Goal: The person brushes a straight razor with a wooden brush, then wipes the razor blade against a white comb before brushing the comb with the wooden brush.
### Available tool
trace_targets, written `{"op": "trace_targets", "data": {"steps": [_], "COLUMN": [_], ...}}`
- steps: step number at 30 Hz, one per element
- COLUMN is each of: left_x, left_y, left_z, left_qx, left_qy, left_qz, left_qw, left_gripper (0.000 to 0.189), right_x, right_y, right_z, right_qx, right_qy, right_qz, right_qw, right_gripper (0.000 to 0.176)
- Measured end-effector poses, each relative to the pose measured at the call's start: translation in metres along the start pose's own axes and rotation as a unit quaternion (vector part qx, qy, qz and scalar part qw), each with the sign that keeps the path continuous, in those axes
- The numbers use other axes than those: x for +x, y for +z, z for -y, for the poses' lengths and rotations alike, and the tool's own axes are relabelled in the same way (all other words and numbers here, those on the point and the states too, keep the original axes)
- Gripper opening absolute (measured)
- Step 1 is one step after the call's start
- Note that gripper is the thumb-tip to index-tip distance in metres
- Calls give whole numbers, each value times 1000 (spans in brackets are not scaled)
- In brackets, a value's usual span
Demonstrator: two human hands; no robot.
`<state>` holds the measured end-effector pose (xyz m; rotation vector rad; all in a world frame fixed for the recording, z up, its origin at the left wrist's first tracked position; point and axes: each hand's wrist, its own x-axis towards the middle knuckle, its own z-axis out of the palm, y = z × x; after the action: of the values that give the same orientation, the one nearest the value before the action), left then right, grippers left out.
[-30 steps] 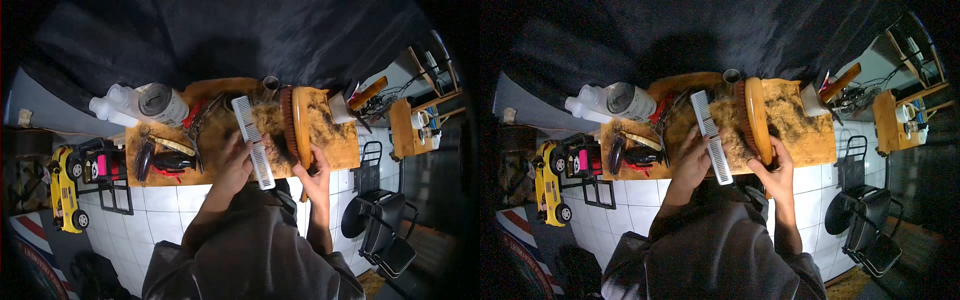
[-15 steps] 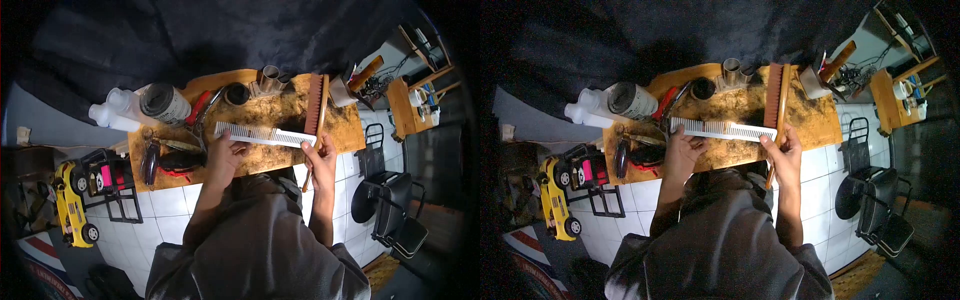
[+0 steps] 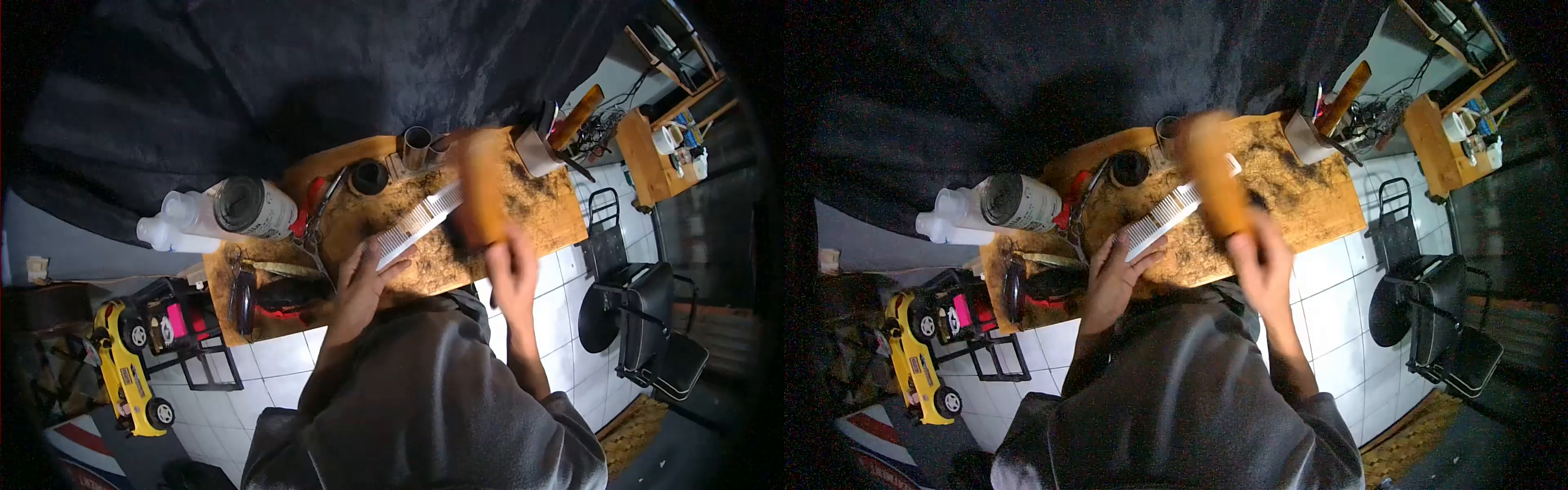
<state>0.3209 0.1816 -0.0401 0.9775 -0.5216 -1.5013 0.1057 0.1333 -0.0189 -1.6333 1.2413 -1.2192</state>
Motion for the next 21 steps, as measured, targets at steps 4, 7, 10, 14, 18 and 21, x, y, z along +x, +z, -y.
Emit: {"op": "trace_targets", "data": {"steps": [4, 7, 10, 14, 18, 21], "left_x": [-1, -4, -10, -1, 9, 11], "left_y": [6, -2, -6, 1, -2, -9], "left_z": [8, -1, -2, 0, 9, 6], "left_qx": [-60, -6, 24, 18, 55, 86], "left_qy": [72, 53, 34, 29, 76, 71], "left_qz": [7, -19, -12, -49, -32, -30], "left_qw": [996, 998, 999, 998, 995, 993], "left_gripper": [40, 40, 38, 33, 31, 32], "right_x": [-17, -5, 14, 10, -4, 1], "right_y": [19, 13, -3, -11, 3, 3], "right_z": [10, -10, -12, -7, 9, -4], "right_qx": [-40, -46, -113, -10, -1, -43], "right_qy": [-30, 68, 69, 64, 95, 52], "right_qz": [188, 81, -75, -6, 236, 212], "right_qw": [981, 993, 988, 998, 967, 975], "right_gripper": [35, 34, 33, 36, 43, 41]}}
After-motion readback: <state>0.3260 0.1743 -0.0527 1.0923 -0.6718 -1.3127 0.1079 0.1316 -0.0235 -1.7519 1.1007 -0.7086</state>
